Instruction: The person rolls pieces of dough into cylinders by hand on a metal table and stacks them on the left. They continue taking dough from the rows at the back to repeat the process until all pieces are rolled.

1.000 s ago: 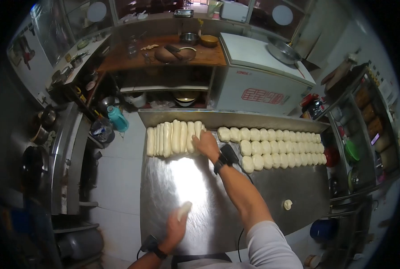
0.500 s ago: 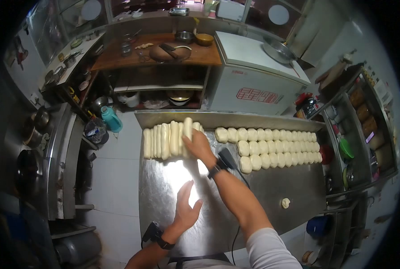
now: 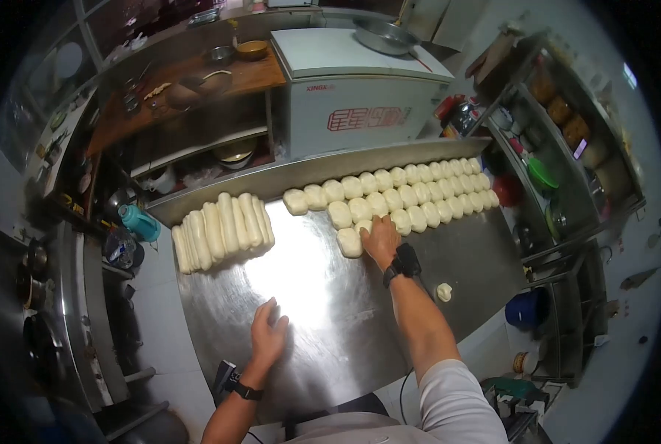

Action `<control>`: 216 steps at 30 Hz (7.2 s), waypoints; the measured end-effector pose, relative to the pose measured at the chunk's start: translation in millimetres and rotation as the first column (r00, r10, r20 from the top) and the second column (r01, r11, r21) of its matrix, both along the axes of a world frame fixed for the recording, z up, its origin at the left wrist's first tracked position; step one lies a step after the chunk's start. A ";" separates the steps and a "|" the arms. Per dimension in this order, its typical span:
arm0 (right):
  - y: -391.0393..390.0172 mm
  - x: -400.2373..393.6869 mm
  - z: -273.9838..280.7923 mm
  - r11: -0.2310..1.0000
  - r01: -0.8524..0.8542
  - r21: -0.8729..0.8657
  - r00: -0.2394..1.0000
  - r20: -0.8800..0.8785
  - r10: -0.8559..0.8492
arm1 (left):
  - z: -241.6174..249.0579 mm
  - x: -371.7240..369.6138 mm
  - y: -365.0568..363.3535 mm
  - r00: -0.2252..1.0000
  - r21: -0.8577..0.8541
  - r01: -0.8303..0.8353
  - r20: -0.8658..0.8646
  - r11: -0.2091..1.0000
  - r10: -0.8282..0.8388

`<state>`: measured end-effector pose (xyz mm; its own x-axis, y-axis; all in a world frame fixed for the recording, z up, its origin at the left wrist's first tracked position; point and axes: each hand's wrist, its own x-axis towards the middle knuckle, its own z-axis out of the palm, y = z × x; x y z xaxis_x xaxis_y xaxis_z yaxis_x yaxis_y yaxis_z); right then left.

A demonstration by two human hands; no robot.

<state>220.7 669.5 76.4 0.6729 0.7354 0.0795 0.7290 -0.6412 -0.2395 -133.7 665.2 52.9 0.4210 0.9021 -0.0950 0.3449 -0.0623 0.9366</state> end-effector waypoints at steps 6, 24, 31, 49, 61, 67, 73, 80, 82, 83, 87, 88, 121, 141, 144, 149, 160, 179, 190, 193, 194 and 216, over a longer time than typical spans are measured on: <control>-4.0 20.1 -20.3 0.998 -0.068 0.007 0.989 -0.128 0.068 | -10.8 87.4 19.6 0.998 -0.059 0.064 0.015 0.996 -0.064; -161.7 -9.8 -4.0 0.883 -0.100 0.458 0.794 -0.498 0.349 | 31.9 158.7 -58.2 1.000 0.227 0.028 0.005 0.974 -0.029; -269.5 -3.6 -24.7 0.740 -0.669 0.066 0.723 -0.171 0.669 | -52.8 -39.3 -156.2 0.184 0.341 0.841 -0.911 0.421 0.369; -227.4 -17.1 -23.6 0.656 -0.743 -0.131 0.668 -0.200 0.717 | -26.7 1.0 -115.9 0.609 0.253 0.442 -0.789 0.861 -0.081; -276.9 -59.7 -32.2 0.533 -0.793 -0.293 0.603 -0.257 0.755 | -23.5 6.3 -166.0 0.627 0.245 0.501 -0.764 0.830 -0.152; -148.9 -53.5 -26.1 0.723 -0.668 -0.178 0.742 -0.084 0.665 | -7.6 54.1 -34.2 0.565 0.326 0.436 -0.824 0.839 0.027; -327.0 -68.9 -34.2 0.544 -0.815 -0.202 0.580 -0.248 0.776 | 28.6 -34.9 -160.5 0.563 0.131 0.520 -0.796 0.844 -0.223; -161.1 -39.1 -38.2 0.811 -0.574 -0.109 0.818 -0.043 0.573 | -14.5 4.2 -4.9 0.667 0.449 0.254 -0.723 0.857 0.182; -192.4 -47.0 -17.0 0.733 -0.651 -0.196 0.758 -0.131 0.639 | -15.4 -15.2 -39.2 0.587 0.368 0.393 -0.806 0.842 0.078; -225.9 -54.4 -3.6 0.678 -0.691 -0.251 0.721 -0.182 0.668 | -12.3 -31.0 -76.0 0.575 0.338 0.375 -0.815 0.863 0.070; -312.9 -57.0 -7.1 0.573 -0.751 -0.329 0.647 -0.194 0.737 | -7.3 -73.6 -179.3 0.565 0.164 0.473 -0.811 0.866 -0.155; -304.1 -49.9 -6.1 0.574 -0.777 -0.258 0.623 -0.197 0.757 | -10.9 -79.6 -184.8 0.525 0.148 0.514 -0.833 0.845 -0.174; 41.2 -213.7 73.4 0.725 -0.495 0.479 0.422 -0.596 0.683 | 67.1 9.5 41.5 0.937 -0.001 -0.245 0.258 0.970 0.237; 133.8 -56.1 -4.0 0.923 -0.289 0.255 0.944 -0.084 0.319 | 6.2 -52.2 -50.7 0.992 0.068 -0.117 -0.040 0.991 0.120; 161.4 -51.7 -13.7 0.914 -0.356 0.193 0.928 -0.042 0.370 | 11.0 -50.4 -57.6 0.991 0.051 -0.101 -0.079 0.994 0.104; 171.9 -70.4 -22.8 0.893 -0.413 0.178 0.910 0.095 0.403 | 12.6 -48.7 -59.9 0.992 0.060 -0.067 -0.105 0.996 0.073; 119.2 -58.2 -13.8 0.934 -0.149 0.323 0.936 -0.258 0.239 | 15.7 -30.5 -39.4 0.995 0.113 -0.086 -0.032 0.990 0.090; -45.9 -155.7 7.4 0.860 -0.378 0.343 0.473 -0.727 0.498 | -16.0 9.6 -30.6 0.864 -0.339 -0.239 0.354 0.910 0.358; -161.5 -82.9 25.0 0.907 -0.397 0.142 0.506 -0.790 0.345 | 17.4 -6.8 -99.4 0.953 -0.010 -0.008 -0.303 1.000 0.005; -197.9 -42.1 15.8 0.813 -0.581 -0.038 0.744 -0.428 0.513 | -59.6 -48.1 -134.9 0.784 0.234 0.328 -0.608 0.915 -0.126; -216.5 -37.3 10.8 0.770 -0.614 -0.173 0.767 -0.361 0.530 | -100.3 -64.4 -151.8 0.752 0.265 0.372 -0.648 0.890 -0.121; -165.5 -34.2 -37.6 0.742 -0.664 -0.092 0.747 -0.105 0.656 | -19.9 9.6 -49.1 0.686 0.384 0.358 -0.726 0.851 0.039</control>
<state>186.5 504.0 38.9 0.0156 0.9981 -0.0600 0.9665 -0.0304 -0.2547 -124.1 616.1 33.0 0.5520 0.8337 -0.0131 0.8072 -0.5304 0.2591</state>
